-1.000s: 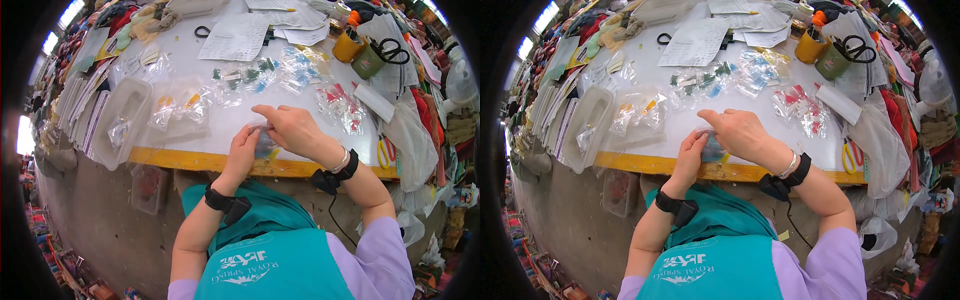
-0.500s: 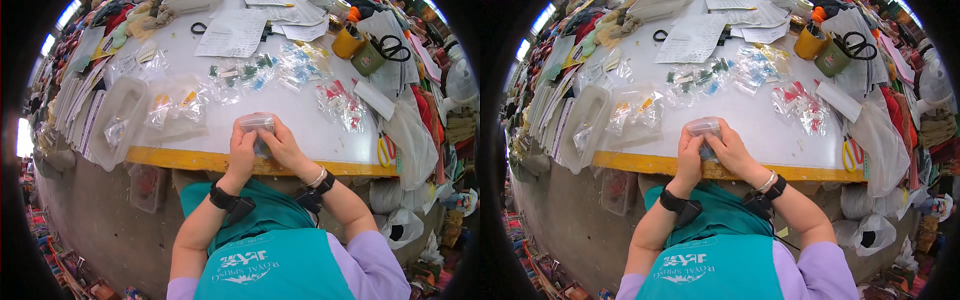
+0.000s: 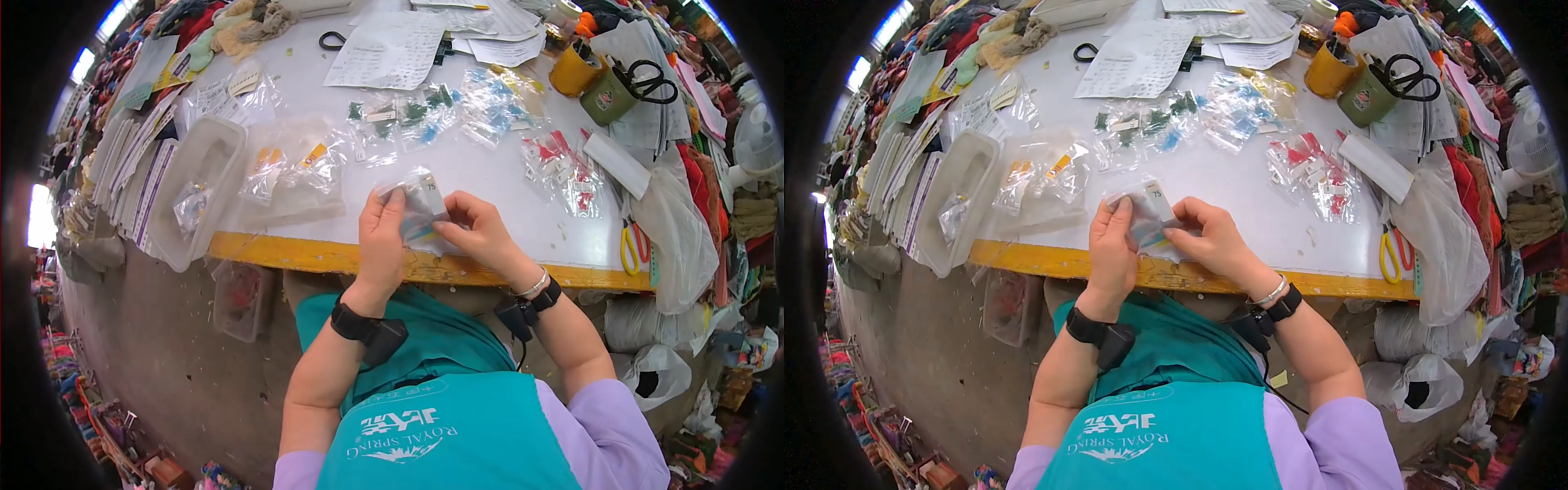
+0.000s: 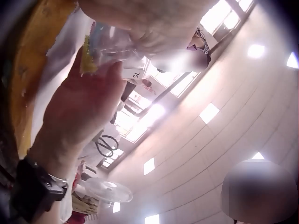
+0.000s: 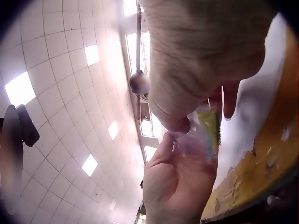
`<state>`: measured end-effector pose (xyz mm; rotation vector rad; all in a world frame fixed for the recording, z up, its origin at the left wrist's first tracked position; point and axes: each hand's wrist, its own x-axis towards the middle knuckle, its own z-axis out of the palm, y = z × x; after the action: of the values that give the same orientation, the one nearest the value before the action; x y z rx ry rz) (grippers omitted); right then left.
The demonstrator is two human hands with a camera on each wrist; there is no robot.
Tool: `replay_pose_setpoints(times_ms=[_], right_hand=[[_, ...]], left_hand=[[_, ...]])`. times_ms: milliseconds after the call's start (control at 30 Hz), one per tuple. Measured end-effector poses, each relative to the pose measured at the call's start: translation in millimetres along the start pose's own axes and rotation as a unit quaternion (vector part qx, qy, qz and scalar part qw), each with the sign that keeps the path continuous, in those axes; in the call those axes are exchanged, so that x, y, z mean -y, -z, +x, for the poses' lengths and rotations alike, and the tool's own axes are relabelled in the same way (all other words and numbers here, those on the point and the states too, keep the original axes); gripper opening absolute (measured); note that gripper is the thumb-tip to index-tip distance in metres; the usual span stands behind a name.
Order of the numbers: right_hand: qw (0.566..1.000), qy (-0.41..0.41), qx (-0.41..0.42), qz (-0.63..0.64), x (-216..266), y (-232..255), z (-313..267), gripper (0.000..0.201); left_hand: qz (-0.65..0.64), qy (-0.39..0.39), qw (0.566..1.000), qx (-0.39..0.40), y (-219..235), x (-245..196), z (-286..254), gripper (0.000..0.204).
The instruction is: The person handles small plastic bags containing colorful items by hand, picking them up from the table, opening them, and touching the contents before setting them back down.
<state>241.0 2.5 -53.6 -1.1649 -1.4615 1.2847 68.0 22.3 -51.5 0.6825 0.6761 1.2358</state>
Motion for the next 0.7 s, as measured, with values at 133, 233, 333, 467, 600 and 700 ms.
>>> replay_pose_setpoints(times_ms=[133, 233, 333, 467, 600, 700], right_hand=[[1.000, -0.007, 0.013, 0.002, 10.6, 0.8, -6.6, 0.016], [1.000, 0.018, -0.004, 0.001, 10.5, -2.8, -7.5, 0.015], [0.999, 0.031, -0.017, -0.031, 13.3, -2.1, -8.5, 0.015], [0.970, 0.166, -0.059, -0.171, 40.9, 2.1, -6.8, 0.016], [0.957, 0.235, 0.001, -0.168, 58.2, 1.3, -0.6, 0.017], [0.982, 0.181, 0.049, -0.021, 50.9, -4.5, 3.6, 0.015]], left_hand=[[-0.025, 0.022, 0.999, -0.010, -7.2, -15.9, -2.2, 0.019], [-0.011, 0.015, 1.000, -0.022, -11.4, -17.6, -4.4, 0.020], [0.013, 0.013, 0.999, -0.039, -9.1, -18.4, -7.0, 0.019], [0.076, 0.056, 0.993, -0.070, -3.4, -29.9, -14.2, 0.016], [0.067, 0.209, 0.974, -0.058, 4.8, -29.9, -22.3, 0.015], [0.004, 0.317, 0.948, 0.009, 25.4, -30.5, -25.8, 0.018]])
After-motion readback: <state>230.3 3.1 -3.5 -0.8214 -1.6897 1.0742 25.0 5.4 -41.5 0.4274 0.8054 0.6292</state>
